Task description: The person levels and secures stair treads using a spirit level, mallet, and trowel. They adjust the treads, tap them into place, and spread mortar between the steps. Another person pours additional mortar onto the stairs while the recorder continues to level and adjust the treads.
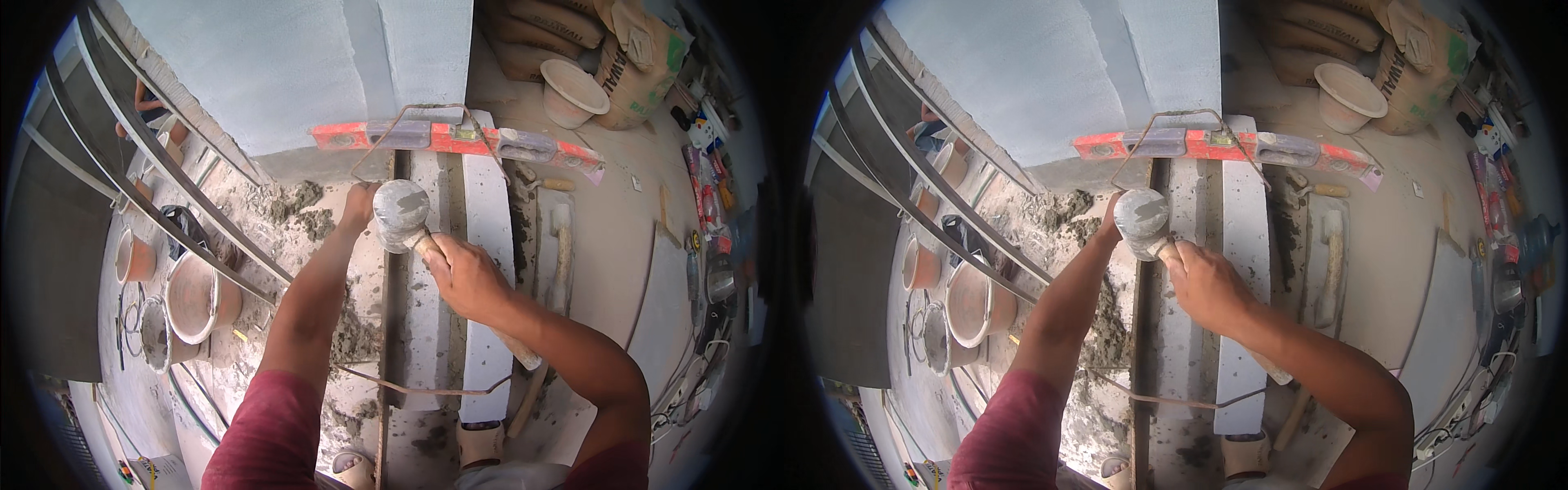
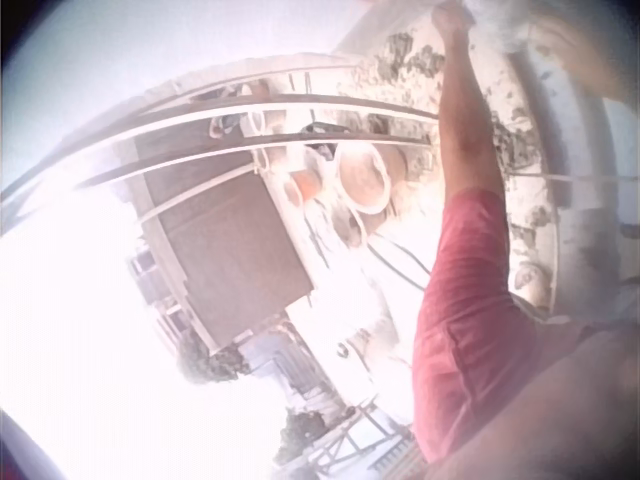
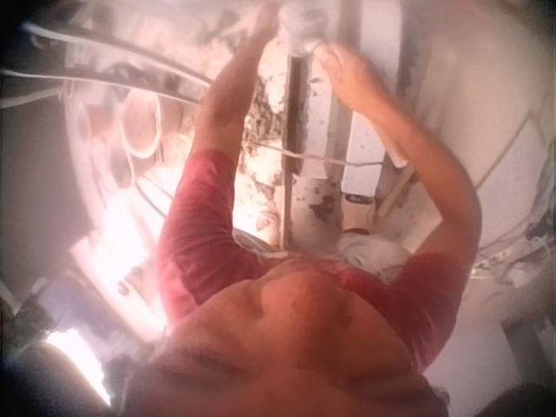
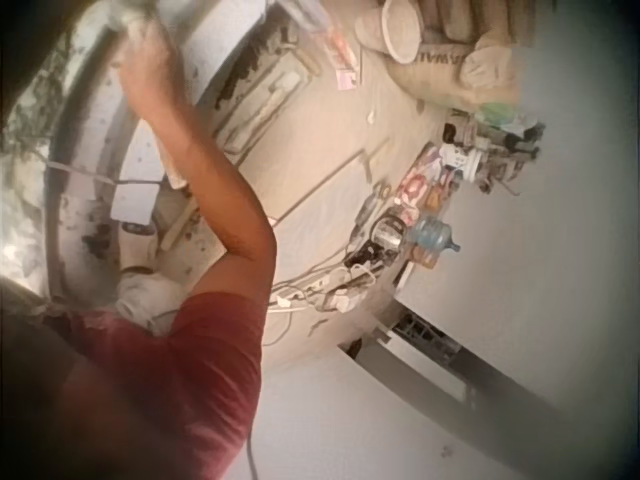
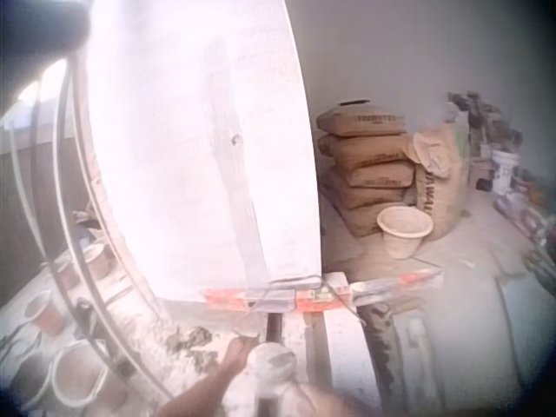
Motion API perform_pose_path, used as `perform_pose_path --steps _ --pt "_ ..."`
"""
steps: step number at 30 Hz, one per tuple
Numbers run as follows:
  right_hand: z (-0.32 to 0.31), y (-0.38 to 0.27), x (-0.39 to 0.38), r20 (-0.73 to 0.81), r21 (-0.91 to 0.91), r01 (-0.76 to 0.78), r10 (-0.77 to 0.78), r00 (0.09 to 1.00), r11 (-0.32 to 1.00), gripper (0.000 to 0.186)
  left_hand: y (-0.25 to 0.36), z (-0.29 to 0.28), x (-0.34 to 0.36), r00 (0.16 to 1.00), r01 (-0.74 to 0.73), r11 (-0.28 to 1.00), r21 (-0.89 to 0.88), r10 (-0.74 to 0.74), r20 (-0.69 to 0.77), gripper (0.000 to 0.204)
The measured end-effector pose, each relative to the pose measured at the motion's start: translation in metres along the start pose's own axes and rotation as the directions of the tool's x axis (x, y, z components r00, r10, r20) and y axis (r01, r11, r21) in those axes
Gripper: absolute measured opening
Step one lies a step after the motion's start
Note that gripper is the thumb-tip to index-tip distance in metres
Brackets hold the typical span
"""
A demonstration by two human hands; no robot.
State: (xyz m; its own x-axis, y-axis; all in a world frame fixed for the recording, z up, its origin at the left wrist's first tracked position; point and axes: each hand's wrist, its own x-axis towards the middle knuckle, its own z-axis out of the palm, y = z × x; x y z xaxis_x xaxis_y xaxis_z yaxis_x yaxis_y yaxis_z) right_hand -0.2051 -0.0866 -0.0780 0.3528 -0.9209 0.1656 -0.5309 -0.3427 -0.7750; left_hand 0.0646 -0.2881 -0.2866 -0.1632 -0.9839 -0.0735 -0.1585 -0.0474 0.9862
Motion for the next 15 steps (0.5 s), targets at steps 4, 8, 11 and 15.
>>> perform_pose_path --steps 4,8,11,15 --pt "-0.021 0.008 -0.028 0.008 0.073 -0.128 0.128 0.992 0.989 0.022 0.068 0.059 -0.024 0.967 0.165 0.977 -0.139 -0.188 -0.174 0.022" --pt "-0.029 0.005 -0.032 0.037 0.127 -0.146 0.142 0.989 0.981 0.022 0.069 0.05 -0.026 0.963 0.19 0.954 -0.232 -0.227 -0.144 0.022" --pt "-0.03 0.01 -0.036 0.018 0.136 -0.19 0.189 0.982 0.972 0.025 0.073 0.046 -0.032 0.966 0.204 0.934 -0.293 -0.24 -0.092 0.019" --pt "-0.031 0.033 -0.043 0.147 0.257 -0.372 0.344 0.927 0.892 0.026 0.072 0.049 -0.033 0.954 0.249 0.939 -0.238 -0.28 -0.108 0.012"
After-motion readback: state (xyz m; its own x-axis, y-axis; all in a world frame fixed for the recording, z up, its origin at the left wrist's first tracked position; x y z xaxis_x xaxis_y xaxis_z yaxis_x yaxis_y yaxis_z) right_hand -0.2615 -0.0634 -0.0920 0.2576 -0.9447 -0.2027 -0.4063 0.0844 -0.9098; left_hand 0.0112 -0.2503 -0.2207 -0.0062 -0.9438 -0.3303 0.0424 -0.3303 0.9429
